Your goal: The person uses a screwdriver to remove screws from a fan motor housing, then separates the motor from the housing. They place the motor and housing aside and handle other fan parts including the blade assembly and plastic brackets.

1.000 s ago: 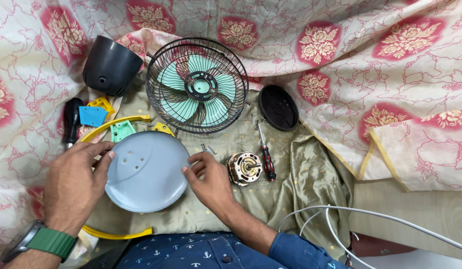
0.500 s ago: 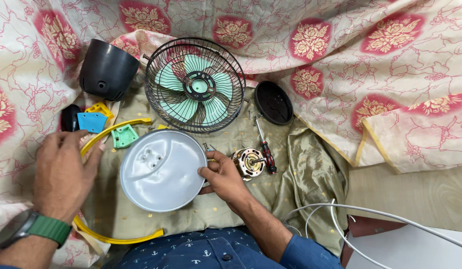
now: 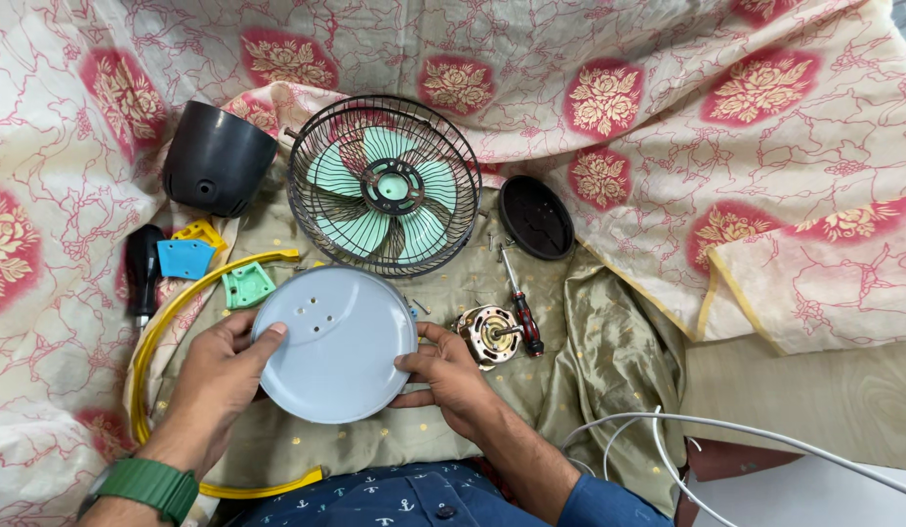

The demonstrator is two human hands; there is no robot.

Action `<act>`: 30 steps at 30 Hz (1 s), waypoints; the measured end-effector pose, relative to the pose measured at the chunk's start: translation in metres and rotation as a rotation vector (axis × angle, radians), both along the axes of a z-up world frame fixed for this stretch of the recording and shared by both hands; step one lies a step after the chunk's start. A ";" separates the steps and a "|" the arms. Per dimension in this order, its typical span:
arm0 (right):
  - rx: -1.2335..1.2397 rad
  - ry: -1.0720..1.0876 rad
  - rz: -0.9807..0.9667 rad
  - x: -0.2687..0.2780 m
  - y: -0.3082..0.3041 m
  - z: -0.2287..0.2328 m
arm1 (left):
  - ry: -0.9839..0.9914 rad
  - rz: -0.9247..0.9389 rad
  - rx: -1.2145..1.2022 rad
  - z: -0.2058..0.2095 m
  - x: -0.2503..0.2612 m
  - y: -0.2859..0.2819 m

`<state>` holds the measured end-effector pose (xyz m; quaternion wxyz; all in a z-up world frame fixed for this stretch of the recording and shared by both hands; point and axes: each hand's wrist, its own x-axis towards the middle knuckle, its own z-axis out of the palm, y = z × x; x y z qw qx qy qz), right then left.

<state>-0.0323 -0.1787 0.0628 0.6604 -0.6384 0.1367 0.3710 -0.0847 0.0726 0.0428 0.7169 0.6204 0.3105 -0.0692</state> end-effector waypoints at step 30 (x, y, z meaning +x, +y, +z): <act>0.088 0.120 -0.010 -0.009 -0.018 -0.008 | -0.463 -0.435 1.024 0.013 0.009 -0.014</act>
